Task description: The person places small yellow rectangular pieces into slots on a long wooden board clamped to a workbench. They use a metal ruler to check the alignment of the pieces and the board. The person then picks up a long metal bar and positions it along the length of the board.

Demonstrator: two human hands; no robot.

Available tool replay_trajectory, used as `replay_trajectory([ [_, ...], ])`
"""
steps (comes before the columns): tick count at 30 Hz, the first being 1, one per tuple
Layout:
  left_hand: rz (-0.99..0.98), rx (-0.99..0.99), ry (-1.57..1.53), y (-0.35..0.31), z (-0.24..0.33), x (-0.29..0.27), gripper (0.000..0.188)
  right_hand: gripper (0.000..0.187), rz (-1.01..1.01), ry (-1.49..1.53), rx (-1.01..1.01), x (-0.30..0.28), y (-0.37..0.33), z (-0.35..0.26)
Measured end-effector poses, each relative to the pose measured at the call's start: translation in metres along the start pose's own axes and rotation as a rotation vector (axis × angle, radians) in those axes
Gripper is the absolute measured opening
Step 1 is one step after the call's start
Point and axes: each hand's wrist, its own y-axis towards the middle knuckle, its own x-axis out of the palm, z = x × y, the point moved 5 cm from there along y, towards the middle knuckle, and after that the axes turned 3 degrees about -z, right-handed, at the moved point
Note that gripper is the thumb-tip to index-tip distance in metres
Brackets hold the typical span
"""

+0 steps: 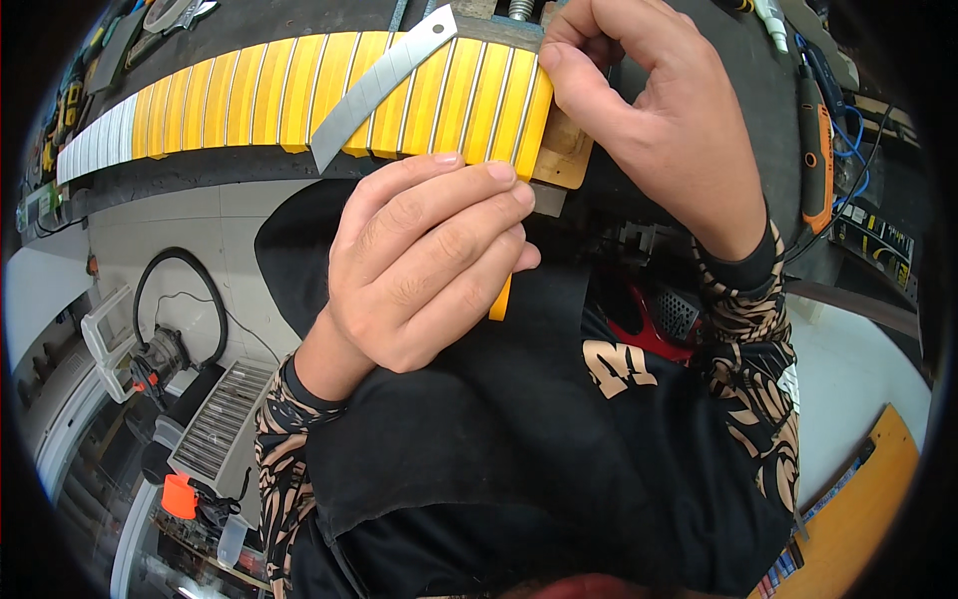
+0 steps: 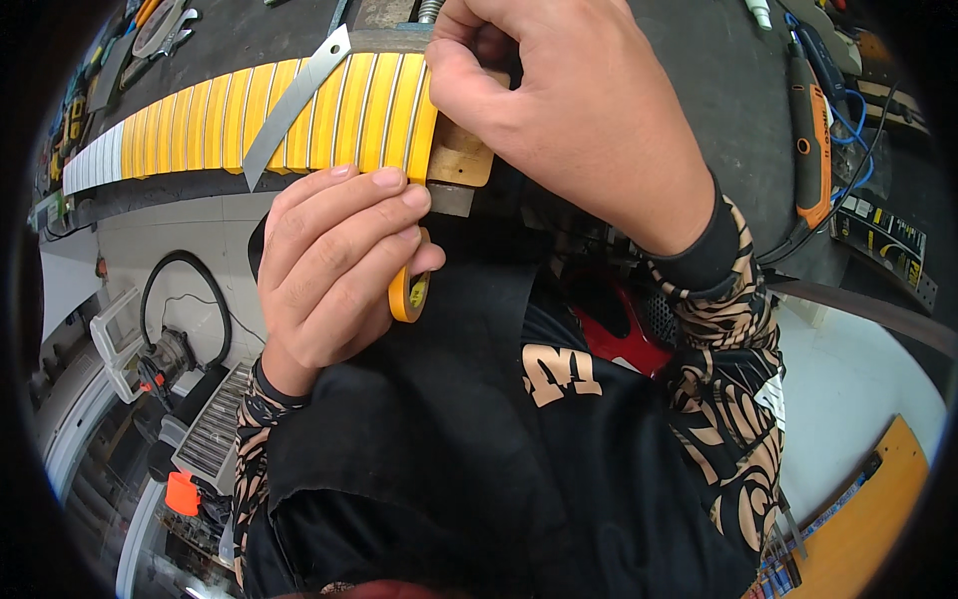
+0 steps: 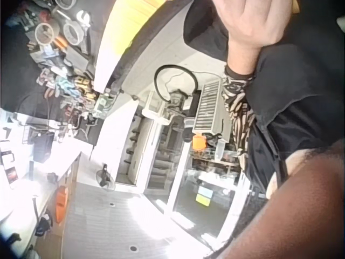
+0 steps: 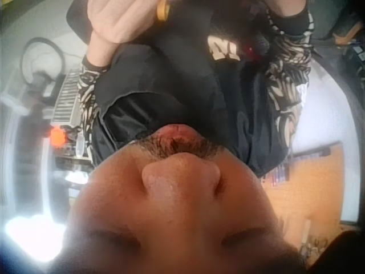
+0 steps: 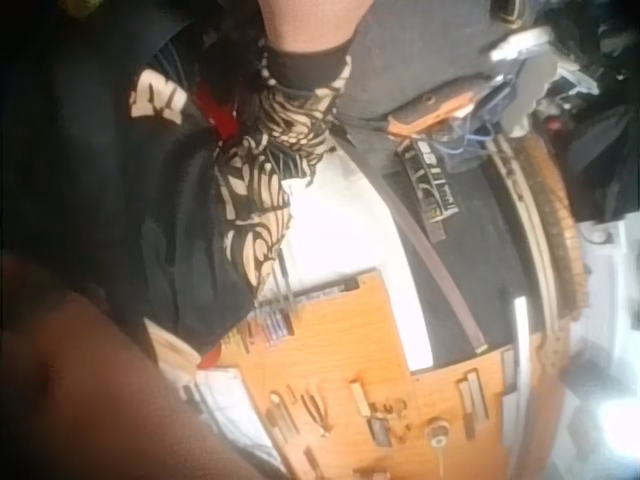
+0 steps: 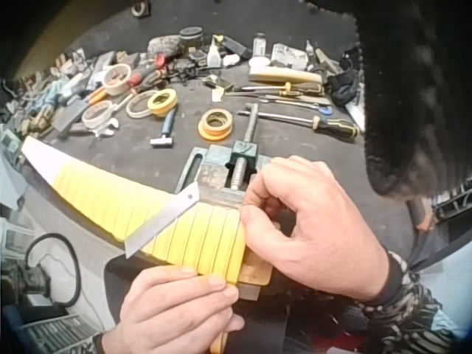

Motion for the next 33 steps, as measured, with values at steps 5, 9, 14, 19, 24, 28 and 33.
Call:
replay_trajectory([
  [5, 0.010, 0.002, -0.002, -0.001, -0.002, 0.000, 0.023, 0.014, 0.003, -0.072, 0.101, 0.011, -0.014, 0.002],
  [9, 0.023, -0.003, -0.012, -0.002, -0.003, 0.001, 0.023, 0.023, 0.123, 0.038, 0.108, 0.033, -0.031, 0.016],
  [14, 0.031, -0.007, -0.019, -0.002, -0.005, 0.001, 0.022, 0.044, 0.118, 0.209, 0.140, 0.049, -0.058, 0.019],
  [19, 0.027, -0.014, -0.012, -0.002, -0.004, 0.001, 0.020, 0.039, 0.111, 0.695, 0.341, 0.056, -0.053, 0.040],
  [24, 0.041, -0.001, -0.005, -0.003, -0.008, 0.001, 0.020, 0.018, 0.266, 0.541, 0.262, 0.060, -0.048, 0.038],
  [28, 0.035, 0.011, 0.006, -0.003, -0.008, 0.001, 0.020, 0.037, 0.210, 0.676, 0.280, 0.066, -0.056, 0.029],
  [33, 0.043, 0.037, 0.010, -0.002, -0.008, 0.002, 0.021, 0.010, 0.238, 0.312, 0.213, 0.051, -0.047, 0.037],
])
